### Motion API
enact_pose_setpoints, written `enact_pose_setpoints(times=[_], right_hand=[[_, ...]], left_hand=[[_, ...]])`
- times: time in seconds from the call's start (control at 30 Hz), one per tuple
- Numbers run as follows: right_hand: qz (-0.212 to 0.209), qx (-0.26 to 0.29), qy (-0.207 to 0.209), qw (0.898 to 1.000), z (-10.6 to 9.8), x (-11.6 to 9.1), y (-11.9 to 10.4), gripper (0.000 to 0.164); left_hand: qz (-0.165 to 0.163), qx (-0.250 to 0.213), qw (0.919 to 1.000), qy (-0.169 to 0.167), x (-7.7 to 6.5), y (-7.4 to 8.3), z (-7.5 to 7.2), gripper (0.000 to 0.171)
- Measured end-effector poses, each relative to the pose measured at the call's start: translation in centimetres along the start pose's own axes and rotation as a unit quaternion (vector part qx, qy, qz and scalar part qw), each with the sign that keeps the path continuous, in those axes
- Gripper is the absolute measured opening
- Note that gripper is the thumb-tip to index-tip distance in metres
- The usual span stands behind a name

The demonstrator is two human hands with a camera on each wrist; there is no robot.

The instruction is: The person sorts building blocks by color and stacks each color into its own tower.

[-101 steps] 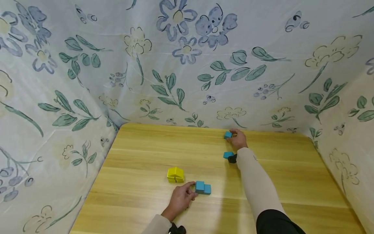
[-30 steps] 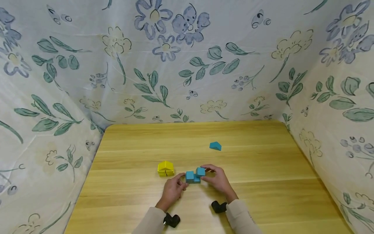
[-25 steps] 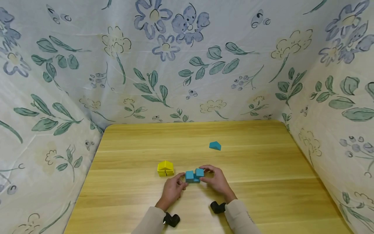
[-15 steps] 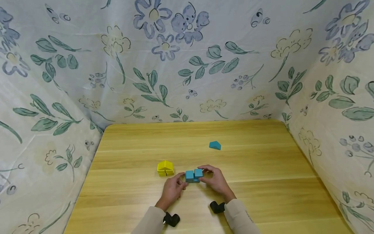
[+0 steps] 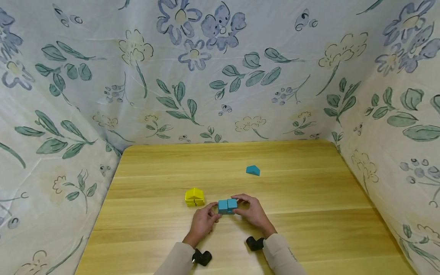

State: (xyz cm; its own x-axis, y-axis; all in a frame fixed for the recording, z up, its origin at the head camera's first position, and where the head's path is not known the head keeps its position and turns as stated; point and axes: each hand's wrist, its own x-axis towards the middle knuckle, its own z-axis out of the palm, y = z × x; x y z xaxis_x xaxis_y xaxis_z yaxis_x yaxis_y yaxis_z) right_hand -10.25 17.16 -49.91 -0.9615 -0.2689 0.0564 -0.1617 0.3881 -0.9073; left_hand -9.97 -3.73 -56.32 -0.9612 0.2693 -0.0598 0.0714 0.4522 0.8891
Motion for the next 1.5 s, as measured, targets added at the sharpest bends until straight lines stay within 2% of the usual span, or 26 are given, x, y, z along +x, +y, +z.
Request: enact_pose_setpoints(times=[0.9, 1.03, 1.17, 1.27, 1.37, 1.5], right_hand=[[0.014, 0.036, -0.008, 0.999, 0.2, -0.1, 0.5, 0.04], [0.024, 0.063, -0.018, 0.998, -0.3, 0.0, 1.9, 0.051], [0.03, 0.087, -0.029, 0.995, -2.3, 0.2, 4.6, 0.061], [0.059, 0.084, -0.013, 0.995, -4.5, 0.6, 6.2, 0.06], [0.108, 0.073, 0.041, 0.991, -6.4, 1.4, 7.1, 0.052], [0.148, 0.053, 0.104, 0.982, -8.2, 3.2, 8.0, 0.047]], left_hand=[[0.004, -0.003, 1.0, 0.007, 0.1, -0.3, 0.0, 0.041], [0.006, -0.007, 0.9999, 0.007, 0.1, -0.3, 0.1, 0.041], [0.011, -0.009, 0.9999, 0.007, 0.0, -0.4, 0.1, 0.041], [0.012, -0.007, 0.9999, 0.007, 0.0, -0.3, 0.1, 0.041], [0.01, -0.003, 0.9999, 0.006, 0.1, -0.3, 0.1, 0.041], [0.011, 0.0, 0.9999, 0.006, 0.0, -0.3, 0.1, 0.041]])
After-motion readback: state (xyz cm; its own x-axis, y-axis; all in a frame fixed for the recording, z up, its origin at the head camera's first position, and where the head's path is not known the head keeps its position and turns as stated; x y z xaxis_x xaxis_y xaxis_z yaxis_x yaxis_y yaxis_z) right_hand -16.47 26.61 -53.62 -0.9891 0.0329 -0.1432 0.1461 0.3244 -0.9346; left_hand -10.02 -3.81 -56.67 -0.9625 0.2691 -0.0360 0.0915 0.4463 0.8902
